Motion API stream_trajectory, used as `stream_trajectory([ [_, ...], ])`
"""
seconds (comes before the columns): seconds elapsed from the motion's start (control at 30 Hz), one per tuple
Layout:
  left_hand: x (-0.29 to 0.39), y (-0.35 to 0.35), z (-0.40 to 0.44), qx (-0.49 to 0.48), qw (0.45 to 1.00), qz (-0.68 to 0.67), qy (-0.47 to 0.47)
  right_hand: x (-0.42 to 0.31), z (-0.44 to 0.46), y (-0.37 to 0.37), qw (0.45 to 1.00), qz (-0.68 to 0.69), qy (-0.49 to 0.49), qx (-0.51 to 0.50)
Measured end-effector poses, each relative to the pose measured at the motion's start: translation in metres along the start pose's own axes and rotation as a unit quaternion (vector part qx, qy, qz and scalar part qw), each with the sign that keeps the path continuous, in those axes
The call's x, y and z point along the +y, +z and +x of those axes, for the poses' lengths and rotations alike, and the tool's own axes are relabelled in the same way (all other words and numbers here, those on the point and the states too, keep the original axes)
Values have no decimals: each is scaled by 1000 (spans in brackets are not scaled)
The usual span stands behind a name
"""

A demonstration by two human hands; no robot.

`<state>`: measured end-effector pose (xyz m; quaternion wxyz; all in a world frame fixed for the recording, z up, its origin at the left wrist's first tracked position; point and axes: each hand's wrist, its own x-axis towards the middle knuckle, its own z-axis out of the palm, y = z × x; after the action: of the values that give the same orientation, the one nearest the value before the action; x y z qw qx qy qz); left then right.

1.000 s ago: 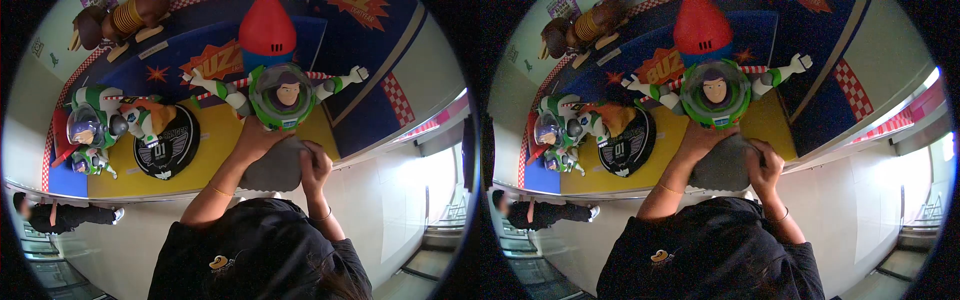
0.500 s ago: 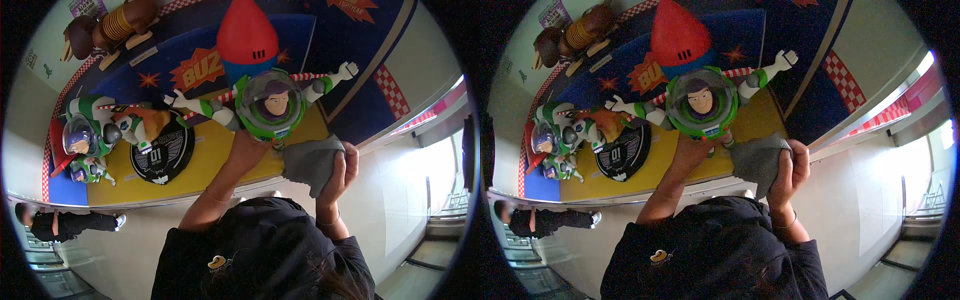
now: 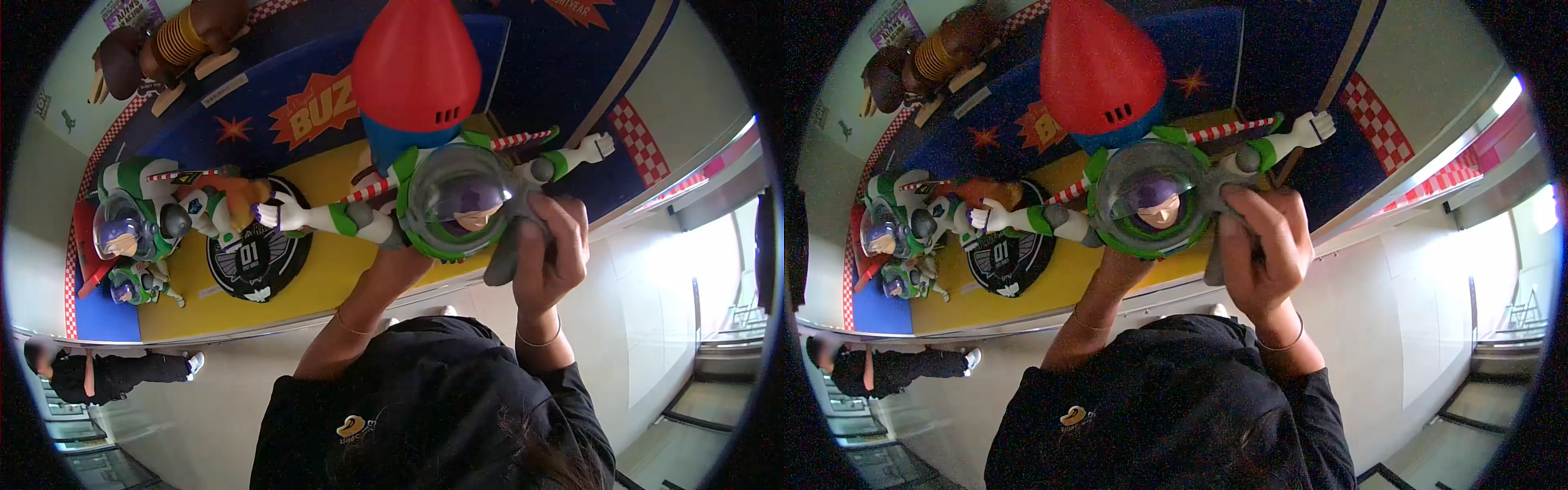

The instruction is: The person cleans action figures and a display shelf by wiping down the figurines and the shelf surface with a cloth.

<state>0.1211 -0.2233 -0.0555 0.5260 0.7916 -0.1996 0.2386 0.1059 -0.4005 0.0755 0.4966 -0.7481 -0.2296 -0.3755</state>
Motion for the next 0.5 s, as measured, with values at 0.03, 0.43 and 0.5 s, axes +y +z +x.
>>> stream_trajectory([
  [0.03, 3, -1, 2, 1, 1000, -1, 0, 0, 1, 1, 1000, 0, 0, -1],
  [0.43, 2, 0, -3, -66, 957, 268, 88, -9, 9, -4, 988, -65, -138, -37],
  [0.5, 2, 2, -3, -44, 964, 244, 94, -12, 10, -4, 984, -82, -148, -49],
])
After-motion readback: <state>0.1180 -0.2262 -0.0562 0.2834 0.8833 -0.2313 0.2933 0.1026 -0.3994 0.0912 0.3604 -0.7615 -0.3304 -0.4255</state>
